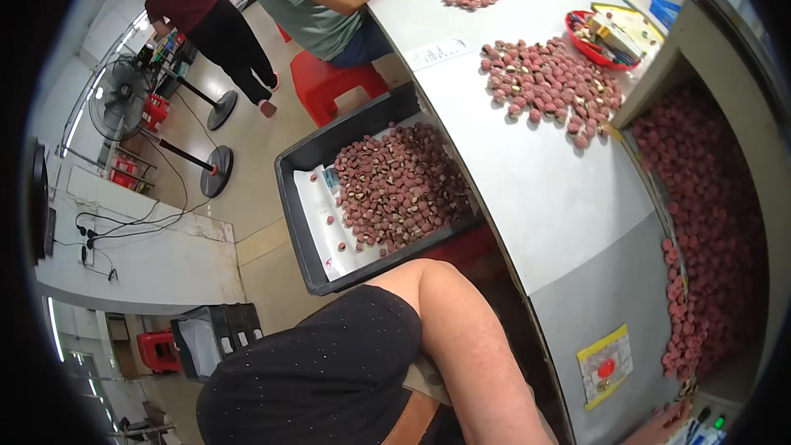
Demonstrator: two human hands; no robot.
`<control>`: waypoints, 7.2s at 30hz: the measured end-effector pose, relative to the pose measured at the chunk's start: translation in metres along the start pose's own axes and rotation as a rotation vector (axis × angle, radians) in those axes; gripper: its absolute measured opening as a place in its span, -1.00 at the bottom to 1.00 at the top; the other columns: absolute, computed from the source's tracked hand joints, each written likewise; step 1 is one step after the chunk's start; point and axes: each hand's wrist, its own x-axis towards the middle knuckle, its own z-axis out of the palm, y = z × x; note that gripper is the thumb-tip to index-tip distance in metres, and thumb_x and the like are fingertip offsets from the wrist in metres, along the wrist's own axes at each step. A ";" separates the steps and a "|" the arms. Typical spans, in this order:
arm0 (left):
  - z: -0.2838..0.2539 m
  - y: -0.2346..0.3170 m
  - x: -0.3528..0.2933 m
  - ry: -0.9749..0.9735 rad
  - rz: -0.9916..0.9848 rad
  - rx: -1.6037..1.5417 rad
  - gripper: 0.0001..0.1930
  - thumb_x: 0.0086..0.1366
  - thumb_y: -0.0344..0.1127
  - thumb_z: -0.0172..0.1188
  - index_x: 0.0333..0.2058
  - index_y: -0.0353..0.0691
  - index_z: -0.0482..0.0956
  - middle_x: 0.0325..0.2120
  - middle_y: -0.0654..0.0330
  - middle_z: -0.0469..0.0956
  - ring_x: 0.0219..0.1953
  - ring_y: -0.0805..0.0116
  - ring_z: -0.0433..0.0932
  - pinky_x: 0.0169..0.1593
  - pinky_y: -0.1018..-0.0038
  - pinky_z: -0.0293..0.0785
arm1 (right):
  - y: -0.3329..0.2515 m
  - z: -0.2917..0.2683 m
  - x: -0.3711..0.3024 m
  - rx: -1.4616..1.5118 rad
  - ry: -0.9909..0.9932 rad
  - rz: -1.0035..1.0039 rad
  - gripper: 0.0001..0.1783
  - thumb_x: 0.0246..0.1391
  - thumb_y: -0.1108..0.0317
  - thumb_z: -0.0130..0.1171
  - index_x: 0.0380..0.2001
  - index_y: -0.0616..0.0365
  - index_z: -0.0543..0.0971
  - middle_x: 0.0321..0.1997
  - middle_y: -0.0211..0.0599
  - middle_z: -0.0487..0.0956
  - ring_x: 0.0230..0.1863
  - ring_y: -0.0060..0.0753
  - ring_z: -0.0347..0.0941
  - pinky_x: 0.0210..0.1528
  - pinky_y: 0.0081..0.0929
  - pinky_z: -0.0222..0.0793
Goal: The person trims the nozzle of a squeeze bottle with pliers, dispenses glue into a cap, and assembles toy figurines by dipping small figure pieces into the glue and pressing them into outer shell parts by hand.
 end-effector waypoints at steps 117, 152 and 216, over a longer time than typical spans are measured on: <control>-0.140 -0.076 -0.064 0.980 -0.113 0.007 -0.68 0.36 -0.35 0.02 0.06 -0.30 0.36 -0.15 0.26 0.48 -0.15 0.50 0.48 -0.05 0.56 0.40 | -0.121 -0.003 -0.045 0.092 -0.606 -0.385 -0.81 -0.05 0.52 0.18 -0.28 0.19 0.54 -0.37 -0.25 0.47 -0.32 -0.22 0.44 -0.30 -0.39 0.37; -0.126 -0.085 -0.058 0.963 -0.107 0.528 -0.78 0.30 -0.49 0.08 -0.09 -0.36 0.47 -0.19 0.21 0.47 -0.15 0.50 0.48 -0.06 0.57 0.42 | -0.132 0.006 -0.056 0.488 -0.267 -0.462 -0.68 -0.07 0.54 0.26 -0.19 0.20 0.47 -0.27 -0.24 0.49 -0.28 -0.24 0.44 -0.24 -0.43 0.39; -0.167 -0.054 0.021 1.003 -0.464 0.618 -0.76 0.35 -0.34 0.01 -0.06 -0.28 0.45 -0.14 0.22 0.49 -0.26 0.54 0.49 -0.15 0.61 0.43 | 0.056 -0.042 0.017 -0.226 -0.077 -0.385 -0.80 0.04 0.36 0.17 -0.22 0.09 0.53 -0.15 -0.32 0.48 -0.19 -0.22 0.41 -0.11 -0.36 0.32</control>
